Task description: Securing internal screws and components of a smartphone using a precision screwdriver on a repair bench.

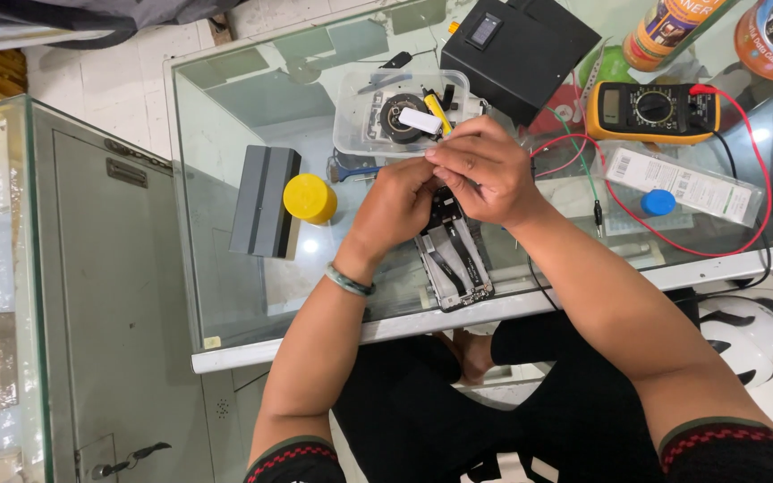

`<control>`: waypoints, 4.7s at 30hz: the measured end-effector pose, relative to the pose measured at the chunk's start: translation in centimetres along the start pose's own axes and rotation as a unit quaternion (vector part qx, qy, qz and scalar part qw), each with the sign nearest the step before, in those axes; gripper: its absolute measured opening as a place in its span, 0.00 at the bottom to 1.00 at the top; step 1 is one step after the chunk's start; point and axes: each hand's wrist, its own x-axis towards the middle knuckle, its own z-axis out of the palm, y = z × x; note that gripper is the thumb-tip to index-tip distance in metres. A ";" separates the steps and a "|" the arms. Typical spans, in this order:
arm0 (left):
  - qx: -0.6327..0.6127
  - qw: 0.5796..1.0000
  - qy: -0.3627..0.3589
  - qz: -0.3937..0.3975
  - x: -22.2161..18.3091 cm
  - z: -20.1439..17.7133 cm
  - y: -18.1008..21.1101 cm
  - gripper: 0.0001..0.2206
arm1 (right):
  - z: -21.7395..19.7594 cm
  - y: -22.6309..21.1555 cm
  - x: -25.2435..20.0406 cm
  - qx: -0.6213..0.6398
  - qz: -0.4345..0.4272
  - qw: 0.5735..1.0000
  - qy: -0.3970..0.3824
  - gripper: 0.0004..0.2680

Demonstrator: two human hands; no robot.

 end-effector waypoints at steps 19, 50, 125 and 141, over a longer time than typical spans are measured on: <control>0.032 0.998 0.054 -0.018 1.2 -4.7 3.2 0.16 | -3.2 -0.4 0.7 -0.010 0.272 0.953 -0.130 0.10; 0.392 0.906 0.126 -0.101 -3.6 -13.5 10.9 0.10 | -3.6 3.8 -2.7 -0.120 0.075 0.989 -0.052 0.09; -0.422 0.792 0.369 -0.242 2.8 -0.1 0.4 0.12 | -0.1 0.1 -1.8 0.250 0.290 0.922 0.057 0.07; -0.428 0.799 0.373 -0.200 3.0 0.2 1.0 0.12 | 0.4 -0.4 -0.8 0.158 0.273 0.948 0.043 0.07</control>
